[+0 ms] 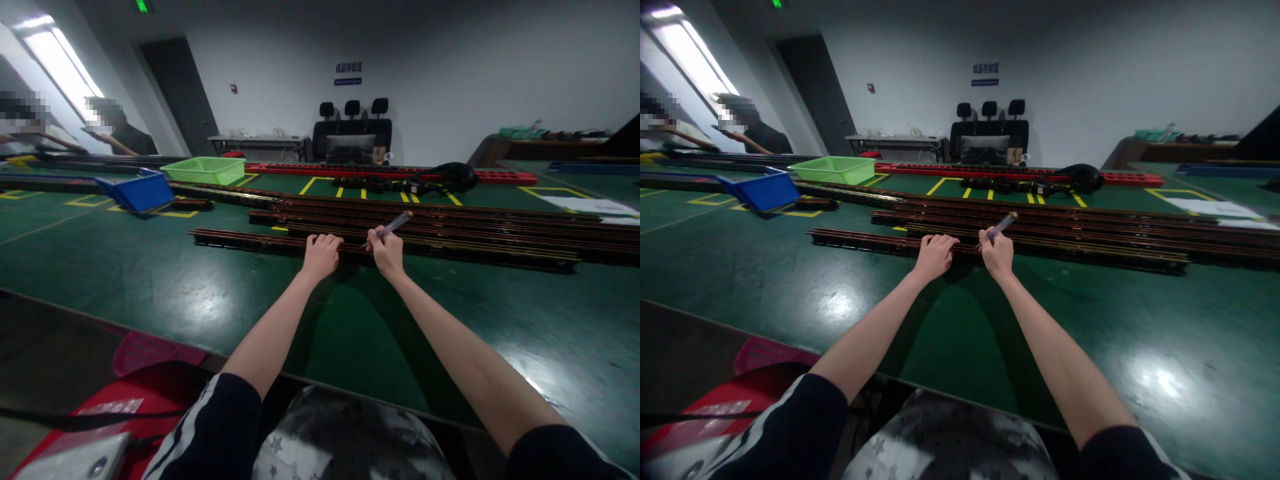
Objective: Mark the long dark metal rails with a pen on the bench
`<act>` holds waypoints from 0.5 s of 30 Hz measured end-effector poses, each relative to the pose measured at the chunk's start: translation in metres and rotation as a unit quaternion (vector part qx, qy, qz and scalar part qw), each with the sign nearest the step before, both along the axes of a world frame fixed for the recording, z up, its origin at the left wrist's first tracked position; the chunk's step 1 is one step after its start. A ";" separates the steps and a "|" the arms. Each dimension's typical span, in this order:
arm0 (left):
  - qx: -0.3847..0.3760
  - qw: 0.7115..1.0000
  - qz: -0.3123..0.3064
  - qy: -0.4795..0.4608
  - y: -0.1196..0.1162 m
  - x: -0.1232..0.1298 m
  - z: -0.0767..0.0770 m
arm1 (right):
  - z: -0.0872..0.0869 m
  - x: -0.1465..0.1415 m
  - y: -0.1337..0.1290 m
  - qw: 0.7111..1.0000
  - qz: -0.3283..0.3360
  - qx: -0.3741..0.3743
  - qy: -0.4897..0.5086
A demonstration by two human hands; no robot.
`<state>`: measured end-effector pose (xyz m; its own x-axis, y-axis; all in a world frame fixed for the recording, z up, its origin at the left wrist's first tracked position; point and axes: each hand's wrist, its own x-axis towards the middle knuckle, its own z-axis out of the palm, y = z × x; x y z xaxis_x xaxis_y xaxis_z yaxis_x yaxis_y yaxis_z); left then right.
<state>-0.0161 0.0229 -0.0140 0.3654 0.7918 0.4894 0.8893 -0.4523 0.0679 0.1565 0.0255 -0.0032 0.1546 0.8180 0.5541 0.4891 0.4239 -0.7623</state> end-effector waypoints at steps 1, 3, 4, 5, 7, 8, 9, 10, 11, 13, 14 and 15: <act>-0.002 1.000 0.000 0.000 0.000 0.000 0.000 | 0.000 0.000 0.000 1.000 0.003 -0.001 0.004; -0.004 1.000 0.001 0.001 0.000 0.000 0.001 | -0.001 0.000 0.000 1.000 0.004 -0.001 0.010; -0.004 1.000 0.003 0.002 0.000 0.000 0.001 | -0.001 0.000 0.000 1.000 0.002 -0.001 0.012; -0.006 1.000 0.004 0.003 0.000 0.000 0.001 | -0.001 0.000 0.000 1.000 0.000 0.000 0.012; -0.009 1.000 0.007 0.006 0.000 0.001 0.001 | -0.001 0.000 0.000 1.000 0.000 -0.002 0.011; -0.011 1.000 0.008 0.006 0.001 0.001 0.001 | -0.001 0.000 0.000 1.000 0.001 -0.004 0.012; -0.013 1.000 0.009 0.006 0.001 0.001 0.001 | -0.001 0.000 0.000 1.000 0.003 -0.006 0.013; -0.013 1.000 0.009 0.004 0.001 0.001 0.000 | -0.001 0.000 0.000 1.000 0.005 -0.007 0.014; -0.013 1.000 0.009 0.002 0.001 0.001 0.000 | 0.000 0.001 -0.001 1.000 0.005 -0.007 0.015; -0.012 1.000 0.008 -0.001 0.002 0.000 -0.001 | 0.000 0.001 -0.001 1.000 -0.001 -0.005 0.014; -0.010 1.000 0.008 -0.003 0.003 0.000 -0.002 | 0.001 0.001 -0.002 1.000 -0.004 -0.004 0.013; -0.008 1.000 0.006 -0.005 0.003 0.000 -0.002 | 0.001 0.001 -0.002 1.000 -0.007 -0.003 0.013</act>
<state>-0.0162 0.0259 -0.0162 0.3508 0.8045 0.4793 0.8942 -0.4398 0.0837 0.1573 0.0237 -0.0023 0.1800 0.8195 0.5441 0.4742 0.4123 -0.7779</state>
